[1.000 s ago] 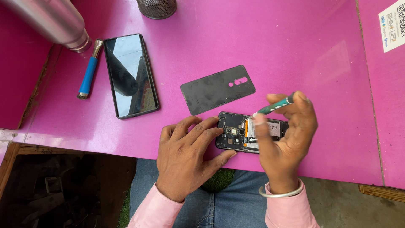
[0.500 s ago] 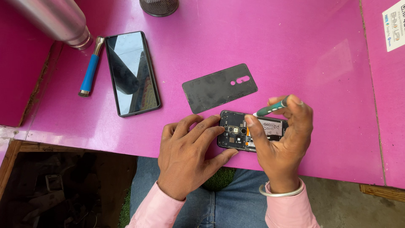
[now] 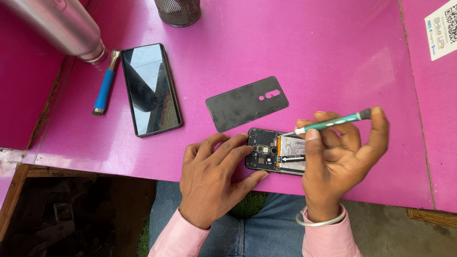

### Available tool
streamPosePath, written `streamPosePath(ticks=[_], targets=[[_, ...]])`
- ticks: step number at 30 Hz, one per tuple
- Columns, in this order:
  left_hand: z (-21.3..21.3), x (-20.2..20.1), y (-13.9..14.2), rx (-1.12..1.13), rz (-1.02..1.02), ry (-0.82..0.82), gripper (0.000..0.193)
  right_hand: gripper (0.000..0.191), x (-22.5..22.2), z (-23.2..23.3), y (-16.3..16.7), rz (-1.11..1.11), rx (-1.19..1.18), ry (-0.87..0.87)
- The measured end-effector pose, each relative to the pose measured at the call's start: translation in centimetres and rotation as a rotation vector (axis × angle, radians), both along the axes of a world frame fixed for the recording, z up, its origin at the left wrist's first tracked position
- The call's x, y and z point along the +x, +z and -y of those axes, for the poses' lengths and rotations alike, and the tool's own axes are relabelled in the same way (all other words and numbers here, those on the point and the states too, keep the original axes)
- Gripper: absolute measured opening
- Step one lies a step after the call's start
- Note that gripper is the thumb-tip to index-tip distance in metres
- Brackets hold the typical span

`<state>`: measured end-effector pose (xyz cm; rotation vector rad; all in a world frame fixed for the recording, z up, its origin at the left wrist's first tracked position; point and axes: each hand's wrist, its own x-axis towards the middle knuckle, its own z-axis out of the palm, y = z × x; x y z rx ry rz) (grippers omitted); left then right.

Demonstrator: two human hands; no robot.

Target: The person disassembles a smartphone by removing the back cover and using a screwdriver to unscrew internal components. They then remove the battery from the device.

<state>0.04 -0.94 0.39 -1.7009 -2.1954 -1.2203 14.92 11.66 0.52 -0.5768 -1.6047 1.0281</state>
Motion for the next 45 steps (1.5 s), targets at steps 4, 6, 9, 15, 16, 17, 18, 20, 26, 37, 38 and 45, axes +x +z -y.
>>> streamPosePath(ticks=[4, 6, 9, 15, 16, 17, 18, 20, 26, 37, 38, 45], targets=[[0.3, 0.0, 0.4, 0.051, 0.046, 0.003, 0.044, 0.079, 0.5, 0.2, 0.5, -0.102, -0.135, 0.084], [0.5, 0.0, 0.6, 0.086, 0.089, -0.002, 0.037, 0.077, 0.8, 0.3, 0.6, -0.095, -0.14, 0.153], [0.8, -0.1, 0.7, 0.134, 0.143, -0.027, 0.032, 0.075, 1.0, 0.4, 0.6, -0.075, -0.122, 0.289], [1.1, -0.6, 0.6, 0.18, 0.161, -0.118, 0.018, 0.079, 1.0, 0.1, 0.2, -0.044, -0.11, 0.46], [1.2, -0.7, 0.6, 0.185, 0.159, -0.127, 0.017, 0.079, 1.0, 0.2, 0.2, -0.039, -0.111, 0.457], [1.2, -0.7, 0.5, 0.181, 0.166, -0.127, 0.016, 0.077, 1.0, 0.2, 0.1, -0.037, -0.094, 0.433], [1.3, -0.8, 0.5, 0.177, 0.174, -0.127, 0.015, 0.076, 1.1, 0.3, 0.1, -0.035, -0.078, 0.408], [1.4, -0.9, 0.4, 0.175, 0.181, -0.13, 0.014, 0.075, 1.2, 0.4, 0.0, -0.051, -0.084, 0.358], [1.3, -0.9, -0.1, 0.187, 0.192, -0.099, 0.018, 0.074, 0.6, 0.4, 0.0, -0.062, -0.048, 0.239], [1.0, -0.8, -0.6, 0.128, 0.104, -0.102, 0.036, 0.076, -0.1, 0.8, 0.1, -0.004, 0.002, 0.132], [1.0, -0.8, -0.6, 0.125, 0.107, -0.106, 0.036, 0.076, -0.1, 0.7, 0.0, -0.003, 0.006, 0.128], [1.5, -1.5, 0.5, 0.173, 0.355, -0.137, 0.032, 0.075, -0.3, 1.0, 0.0, -0.029, -0.014, 0.085]])
